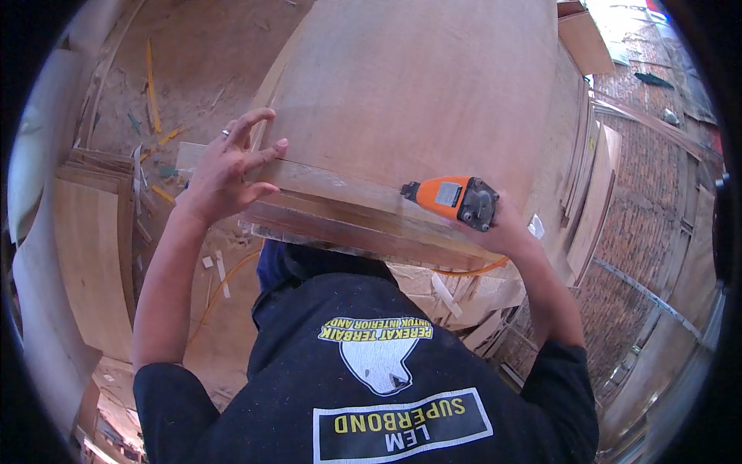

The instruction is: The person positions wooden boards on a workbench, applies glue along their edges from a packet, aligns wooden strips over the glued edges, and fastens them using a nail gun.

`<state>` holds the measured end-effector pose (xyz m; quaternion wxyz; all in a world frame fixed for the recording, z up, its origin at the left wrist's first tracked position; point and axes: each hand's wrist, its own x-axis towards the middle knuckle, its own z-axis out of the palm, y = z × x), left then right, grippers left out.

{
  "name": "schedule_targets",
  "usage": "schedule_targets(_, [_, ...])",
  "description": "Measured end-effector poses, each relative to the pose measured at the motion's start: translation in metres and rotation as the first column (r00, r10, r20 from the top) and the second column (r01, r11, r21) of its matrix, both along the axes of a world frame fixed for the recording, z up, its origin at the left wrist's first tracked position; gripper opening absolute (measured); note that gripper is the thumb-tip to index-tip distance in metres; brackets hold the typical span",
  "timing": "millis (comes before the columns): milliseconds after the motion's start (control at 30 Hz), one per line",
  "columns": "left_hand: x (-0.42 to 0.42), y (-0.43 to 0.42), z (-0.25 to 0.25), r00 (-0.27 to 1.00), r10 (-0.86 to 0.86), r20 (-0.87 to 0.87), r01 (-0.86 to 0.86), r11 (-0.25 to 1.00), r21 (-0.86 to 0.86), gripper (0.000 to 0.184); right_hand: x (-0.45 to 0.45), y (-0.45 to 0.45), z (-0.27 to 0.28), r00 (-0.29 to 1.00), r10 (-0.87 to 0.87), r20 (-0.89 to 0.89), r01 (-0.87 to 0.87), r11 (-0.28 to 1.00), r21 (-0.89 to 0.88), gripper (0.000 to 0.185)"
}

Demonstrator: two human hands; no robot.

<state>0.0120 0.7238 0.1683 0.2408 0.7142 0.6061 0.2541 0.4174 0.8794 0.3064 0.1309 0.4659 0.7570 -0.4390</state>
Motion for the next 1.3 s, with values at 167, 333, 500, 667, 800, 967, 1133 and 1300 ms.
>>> schedule_targets(167, [-0.001,0.001,0.005,1.0,-0.002,-0.014,0.001,0.999,-0.045,0.073,-0.003,0.003,-0.007,0.996,0.012,-0.087,-0.011,1.0,0.009,0.031])
schedule_targets(333, [-0.002,0.001,0.005,1.0,-0.006,-0.019,0.006,0.999,-0.048,0.072,0.005,0.008,-0.018,0.998,0.004,-0.056,-0.004,1.0,-0.002,0.03])
schedule_targets(500, [-0.001,0.0,0.001,1.0,-0.014,-0.014,0.014,1.0,0.009,0.073,0.015,0.005,-0.021,0.996,0.039,-0.086,-0.029,0.993,0.117,0.029])
schedule_targets(667, [-0.002,0.001,0.0,1.0,-0.012,-0.016,0.012,1.0,-0.006,0.074,-0.006,0.005,-0.004,0.998,0.01,-0.065,-0.005,0.997,0.072,0.029])
schedule_targets(800, [-0.002,0.001,0.002,1.0,-0.006,0.001,0.006,0.999,-0.053,0.074,-0.007,0.006,0.0,1.0,0.008,0.027,-0.008,1.0,0.019,0.036])
schedule_targets(967, [0.0,0.003,0.002,1.0,-0.007,0.01,0.007,0.999,-0.031,0.073,-0.021,0.003,0.013,0.944,0.017,0.33,-0.011,1.0,-0.02,0.048])
schedule_targets(1133, [0.001,0.002,0.003,1.0,0.0,0.028,0.0,1.0,0.003,0.076,-0.021,-0.005,0.016,0.983,-0.05,0.176,0.049,0.999,0.01,0.037])
schedule_targets(1300, [0.0,0.002,0.0,0.998,0.006,0.056,-0.008,0.999,0.032,0.077,-0.029,-0.002,0.02,0.99,-0.012,0.138,0.013,1.0,-0.011,0.034])
